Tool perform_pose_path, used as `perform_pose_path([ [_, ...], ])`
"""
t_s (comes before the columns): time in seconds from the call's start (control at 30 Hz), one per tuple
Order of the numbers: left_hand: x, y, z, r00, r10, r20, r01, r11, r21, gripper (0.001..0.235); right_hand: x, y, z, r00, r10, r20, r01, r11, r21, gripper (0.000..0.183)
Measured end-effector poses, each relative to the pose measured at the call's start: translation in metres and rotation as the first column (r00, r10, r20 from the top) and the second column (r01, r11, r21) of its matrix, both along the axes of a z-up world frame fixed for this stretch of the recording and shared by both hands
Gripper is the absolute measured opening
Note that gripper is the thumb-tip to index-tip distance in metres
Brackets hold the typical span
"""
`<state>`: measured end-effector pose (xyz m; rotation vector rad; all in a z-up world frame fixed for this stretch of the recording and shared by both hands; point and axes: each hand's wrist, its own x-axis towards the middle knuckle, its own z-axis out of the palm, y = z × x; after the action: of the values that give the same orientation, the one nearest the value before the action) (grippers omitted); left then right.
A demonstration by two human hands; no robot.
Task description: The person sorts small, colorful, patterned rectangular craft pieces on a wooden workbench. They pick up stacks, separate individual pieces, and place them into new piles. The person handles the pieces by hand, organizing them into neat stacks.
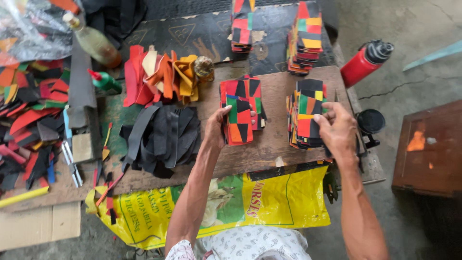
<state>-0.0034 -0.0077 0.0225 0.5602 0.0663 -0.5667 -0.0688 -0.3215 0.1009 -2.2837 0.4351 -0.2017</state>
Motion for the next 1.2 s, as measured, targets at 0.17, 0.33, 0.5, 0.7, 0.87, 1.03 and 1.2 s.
perform_pose_path([
  [0.17,-0.006,-0.010,0.006,0.997,-0.059,0.041,0.058,0.998,0.020,0.051,0.000,0.002,-0.001,0.974,0.098,0.203,-0.040,0.961,-0.273,0.059],
  [0.33,-0.003,-0.027,0.013,0.996,-0.077,0.051,0.072,0.994,0.082,0.055,0.033,0.015,-0.006,0.963,0.108,0.249,-0.071,0.986,-0.152,0.105],
  [0.5,-0.008,-0.032,0.013,0.993,-0.106,0.058,0.103,0.993,0.057,0.057,0.070,0.012,-0.019,0.969,0.212,0.126,-0.164,0.936,-0.312,0.098],
  [0.7,-0.008,-0.027,0.016,0.995,-0.097,0.031,0.094,0.992,0.078,0.059,0.074,-0.002,-0.033,0.981,0.188,-0.037,-0.191,0.947,-0.260,0.065],
  [0.87,-0.005,-0.032,0.019,0.982,-0.135,0.128,0.139,0.990,-0.021,0.054,0.061,0.004,-0.009,0.897,0.278,0.344,-0.105,0.889,-0.445,0.089],
  [1.03,-0.004,-0.035,0.007,0.993,-0.038,0.109,0.025,0.993,0.115,0.044,0.029,0.043,0.010,0.917,0.219,0.333,-0.259,0.963,0.079,0.036],
  [1.2,-0.003,-0.033,-0.005,0.991,0.050,0.125,-0.075,0.976,0.206,0.037,0.021,0.082,0.006,0.934,0.294,0.203,-0.341,0.904,0.257,0.040],
])
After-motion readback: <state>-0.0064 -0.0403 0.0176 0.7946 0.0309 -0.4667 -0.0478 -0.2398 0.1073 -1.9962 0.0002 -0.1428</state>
